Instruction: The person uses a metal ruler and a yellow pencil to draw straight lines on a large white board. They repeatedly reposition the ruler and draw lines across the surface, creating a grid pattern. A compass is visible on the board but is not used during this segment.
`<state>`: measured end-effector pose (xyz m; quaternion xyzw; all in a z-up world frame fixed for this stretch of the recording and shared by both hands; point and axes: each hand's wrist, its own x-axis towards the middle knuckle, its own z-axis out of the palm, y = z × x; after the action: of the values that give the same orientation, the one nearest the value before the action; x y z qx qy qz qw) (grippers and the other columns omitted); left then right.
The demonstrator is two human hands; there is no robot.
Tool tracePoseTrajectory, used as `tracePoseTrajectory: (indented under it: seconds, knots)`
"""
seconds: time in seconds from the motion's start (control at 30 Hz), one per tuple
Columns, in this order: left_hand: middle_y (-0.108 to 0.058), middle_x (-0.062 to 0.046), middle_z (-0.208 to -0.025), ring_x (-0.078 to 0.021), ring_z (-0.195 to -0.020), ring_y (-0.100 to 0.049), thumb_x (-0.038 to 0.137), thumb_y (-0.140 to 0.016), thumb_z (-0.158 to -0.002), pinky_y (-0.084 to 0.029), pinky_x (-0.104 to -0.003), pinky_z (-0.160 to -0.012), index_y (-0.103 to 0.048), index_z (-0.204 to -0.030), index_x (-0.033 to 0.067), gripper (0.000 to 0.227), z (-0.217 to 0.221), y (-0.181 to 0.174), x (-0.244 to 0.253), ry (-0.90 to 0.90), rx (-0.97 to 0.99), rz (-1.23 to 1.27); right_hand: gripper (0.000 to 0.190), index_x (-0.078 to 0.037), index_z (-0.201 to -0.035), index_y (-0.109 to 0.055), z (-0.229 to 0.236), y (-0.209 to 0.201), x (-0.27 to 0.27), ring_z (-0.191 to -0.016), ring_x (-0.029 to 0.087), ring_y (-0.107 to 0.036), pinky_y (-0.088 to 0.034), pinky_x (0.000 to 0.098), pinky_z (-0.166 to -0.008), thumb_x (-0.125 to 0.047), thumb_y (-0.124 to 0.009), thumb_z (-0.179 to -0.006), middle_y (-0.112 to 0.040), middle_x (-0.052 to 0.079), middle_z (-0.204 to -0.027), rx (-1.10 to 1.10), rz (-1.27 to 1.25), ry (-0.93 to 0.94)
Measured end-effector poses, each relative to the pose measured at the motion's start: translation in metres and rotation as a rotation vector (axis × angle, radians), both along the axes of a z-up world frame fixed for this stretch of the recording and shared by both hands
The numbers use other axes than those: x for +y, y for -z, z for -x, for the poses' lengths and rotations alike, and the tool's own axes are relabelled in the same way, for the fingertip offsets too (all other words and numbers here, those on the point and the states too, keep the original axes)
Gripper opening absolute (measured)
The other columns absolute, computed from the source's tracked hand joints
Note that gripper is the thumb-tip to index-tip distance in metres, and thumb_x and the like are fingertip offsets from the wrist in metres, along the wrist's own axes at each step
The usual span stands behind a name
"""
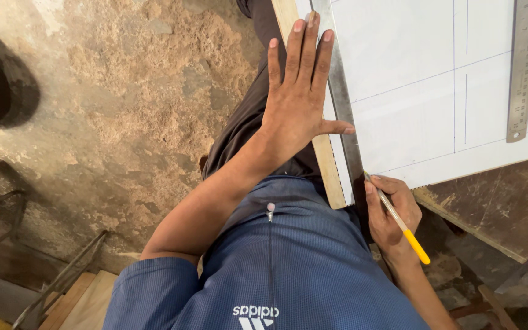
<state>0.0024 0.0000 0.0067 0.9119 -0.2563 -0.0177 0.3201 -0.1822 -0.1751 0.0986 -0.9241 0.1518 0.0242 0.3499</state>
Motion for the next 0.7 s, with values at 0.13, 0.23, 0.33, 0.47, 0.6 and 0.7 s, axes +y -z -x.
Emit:
tracePoseTrajectory:
  seconds: [0.13,0.23,0.33,0.47,0.6,0.7]
  knots:
    - [-0.001,-0.034,-0.167,-0.046,-0.157,0.002,0.093,-0.074,-0.052,0.007,-0.08,-0.12,-0.005,-0.159,-0.0096,0.163,-0.003,-0.016,-0.002,0.055,0.234,-0.232,0.015,0.003,-0.107,-0.066,-0.001,-0.003,-0.01,-0.095,0.025,-0.073,-0.058,0.0314,-0.082,-0.01,-0.071,-0.103,-0.072,0.015,-0.105,-0.008,-0.006,-0.093]
    - [-0.001,-0.036,-0.166,-0.0479,-0.157,0.002,0.091,-0.074,-0.053,0.006,-0.084,-0.117,-0.008,-0.16,-0.0127,0.163,-0.007,-0.025,-0.004,0.058,0.206,-0.28,0.014,-0.002,-0.105,-0.072,-0.026,-0.003,-0.025,-0.079,0.017,-0.072,-0.057,0.0268,-0.059,-0.015,-0.071,-0.1,-0.074,0.012,-0.096,0.355,-0.139,0.046]
    - [-0.002,-0.037,-0.167,-0.0491,-0.158,0.002,0.092,-0.072,-0.053,0.005,-0.084,-0.118,-0.01,-0.161,-0.0138,0.163,-0.007,-0.031,-0.005,0.048,0.17,-0.28,0.016,0.002,-0.106,-0.071,-0.082,0.013,-0.034,-0.08,0.013,-0.063,-0.048,0.0242,-0.066,-0.013,-0.075,-0.11,-0.069,0.011,-0.092,-0.05,-0.188,-0.033]
    - [-0.003,-0.036,-0.167,-0.0478,-0.157,0.002,0.088,-0.075,-0.051,0.004,-0.081,-0.119,-0.01,-0.16,-0.0124,0.162,-0.01,-0.035,-0.005,0.049,0.226,-0.286,0.018,0.002,-0.12,-0.06,-0.179,0.053,-0.023,-0.078,0.007,-0.06,-0.05,0.019,-0.07,-0.011,-0.073,-0.116,-0.065,0.004,-0.092,-0.188,-0.634,-0.08]
    - [-0.004,-0.035,-0.167,-0.0478,-0.157,0.001,0.087,-0.077,-0.051,0.003,-0.077,-0.122,-0.011,-0.16,-0.0119,0.161,-0.006,-0.033,-0.003,0.029,0.222,-0.227,0.014,0.001,-0.119,-0.062,-0.22,0.067,-0.013,-0.08,0.006,-0.063,-0.052,0.0195,-0.073,-0.01,-0.068,-0.113,-0.067,0.003,-0.099,-0.213,-0.729,-0.157]
    - [-0.004,-0.035,-0.167,-0.0481,-0.157,0.001,0.086,-0.078,-0.052,0.003,-0.075,-0.124,-0.012,-0.16,-0.0113,0.16,-0.008,-0.031,-0.003,0.032,0.214,-0.203,0.016,0.003,-0.12,-0.063,-0.223,0.063,-0.01,-0.081,0.006,-0.064,-0.051,0.0191,-0.073,-0.011,-0.07,-0.12,-0.068,0.003,-0.096,-0.226,-0.635,-0.218]
